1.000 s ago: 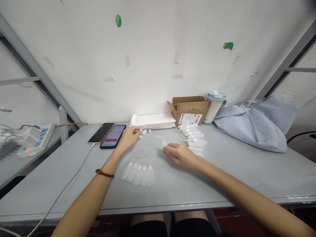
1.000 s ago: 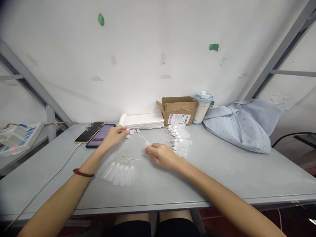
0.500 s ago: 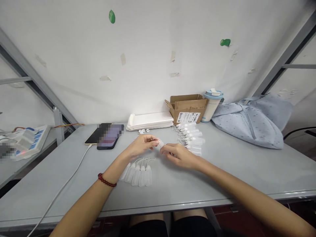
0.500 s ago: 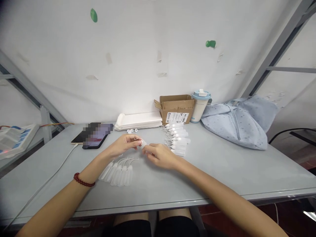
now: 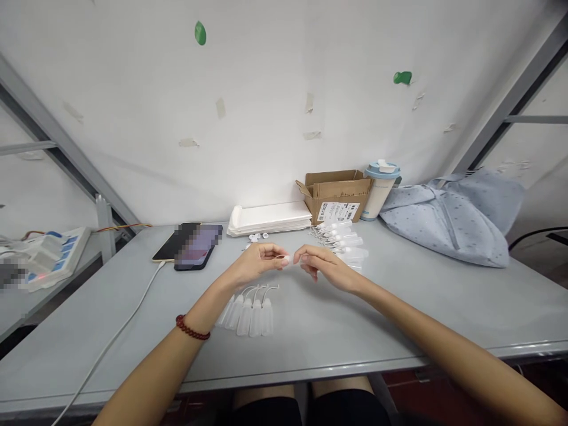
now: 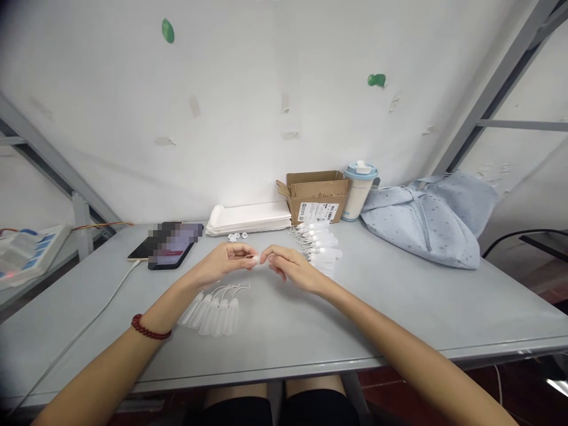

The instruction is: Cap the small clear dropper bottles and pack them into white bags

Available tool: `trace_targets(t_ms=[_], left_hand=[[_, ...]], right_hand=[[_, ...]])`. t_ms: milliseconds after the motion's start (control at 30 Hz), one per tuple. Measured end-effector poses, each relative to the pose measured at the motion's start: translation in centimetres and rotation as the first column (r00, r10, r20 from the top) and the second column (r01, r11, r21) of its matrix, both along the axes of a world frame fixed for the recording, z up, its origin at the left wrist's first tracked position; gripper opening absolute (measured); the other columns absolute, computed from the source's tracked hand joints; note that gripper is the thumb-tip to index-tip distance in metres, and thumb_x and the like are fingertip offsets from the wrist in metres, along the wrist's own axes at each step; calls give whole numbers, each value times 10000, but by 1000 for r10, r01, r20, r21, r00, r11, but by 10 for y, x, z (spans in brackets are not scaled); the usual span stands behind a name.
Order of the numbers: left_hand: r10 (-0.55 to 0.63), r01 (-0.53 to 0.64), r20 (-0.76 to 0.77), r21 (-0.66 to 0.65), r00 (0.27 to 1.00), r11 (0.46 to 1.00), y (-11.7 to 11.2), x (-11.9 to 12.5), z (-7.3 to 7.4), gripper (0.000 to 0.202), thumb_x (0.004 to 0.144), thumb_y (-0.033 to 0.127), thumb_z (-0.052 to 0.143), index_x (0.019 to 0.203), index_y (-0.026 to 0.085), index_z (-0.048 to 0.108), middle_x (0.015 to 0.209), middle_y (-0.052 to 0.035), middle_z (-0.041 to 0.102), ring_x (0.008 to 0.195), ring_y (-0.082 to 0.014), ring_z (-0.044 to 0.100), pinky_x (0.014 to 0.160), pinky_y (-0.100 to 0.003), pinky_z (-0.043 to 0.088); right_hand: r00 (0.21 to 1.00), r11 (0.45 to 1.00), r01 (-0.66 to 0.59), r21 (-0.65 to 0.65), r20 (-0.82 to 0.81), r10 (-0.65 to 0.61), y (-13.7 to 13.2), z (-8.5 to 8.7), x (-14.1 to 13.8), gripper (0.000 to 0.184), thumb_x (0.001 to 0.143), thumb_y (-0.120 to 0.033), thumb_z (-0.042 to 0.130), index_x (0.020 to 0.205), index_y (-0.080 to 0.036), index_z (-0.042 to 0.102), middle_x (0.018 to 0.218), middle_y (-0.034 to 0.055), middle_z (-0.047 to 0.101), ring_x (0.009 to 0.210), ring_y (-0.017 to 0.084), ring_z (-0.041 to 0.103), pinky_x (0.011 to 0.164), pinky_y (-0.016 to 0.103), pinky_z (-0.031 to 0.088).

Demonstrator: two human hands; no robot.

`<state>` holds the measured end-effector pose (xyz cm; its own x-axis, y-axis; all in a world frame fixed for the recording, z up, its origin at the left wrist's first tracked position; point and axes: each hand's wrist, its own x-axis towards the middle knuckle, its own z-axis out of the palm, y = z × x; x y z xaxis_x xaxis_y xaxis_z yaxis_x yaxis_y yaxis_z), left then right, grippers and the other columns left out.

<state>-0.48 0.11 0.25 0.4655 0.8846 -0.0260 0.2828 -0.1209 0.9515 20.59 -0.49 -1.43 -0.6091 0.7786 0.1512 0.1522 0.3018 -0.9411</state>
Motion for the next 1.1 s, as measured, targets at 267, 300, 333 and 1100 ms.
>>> trace_targets(t_ms=[267,300,333,1100], left_hand=[[96,-87,129,-76,987,993,0,7,-4,287,654,379,730,825,155,682,785,-39,650,750,-154,577,790,-320,456],[92,-79,152,-88,984,993,0,7,-4,280,667,387,720,810,150,684,778,-39,648,741,-147,574,783,-311,458],[85,-68,167,-103,982,992,-1,7,-5,280,687,405,703,786,143,685,769,-42,647,731,-143,573,769,-304,463],[86,-88,15,135,996,987,-8,15,-7,258,726,378,636,827,142,630,690,3,591,617,-120,533,652,-275,473]], right_hand=[[991,984,46,-170,-119,-67,3,-1,-2,176,877,-368,434,950,-209,417,626,-60,406,553,93,410,512,230,392],[991,986,46,-160,-120,-66,2,-2,-2,178,878,-369,435,953,-209,415,632,-59,413,555,93,411,515,232,394],[991,988,43,-147,-122,-61,2,-2,-3,180,881,-371,436,958,-209,413,639,-57,421,559,93,413,518,234,396],[961,917,11,-399,-251,-120,0,0,-5,233,818,-401,524,895,-219,401,578,-79,417,490,71,373,530,238,313]])
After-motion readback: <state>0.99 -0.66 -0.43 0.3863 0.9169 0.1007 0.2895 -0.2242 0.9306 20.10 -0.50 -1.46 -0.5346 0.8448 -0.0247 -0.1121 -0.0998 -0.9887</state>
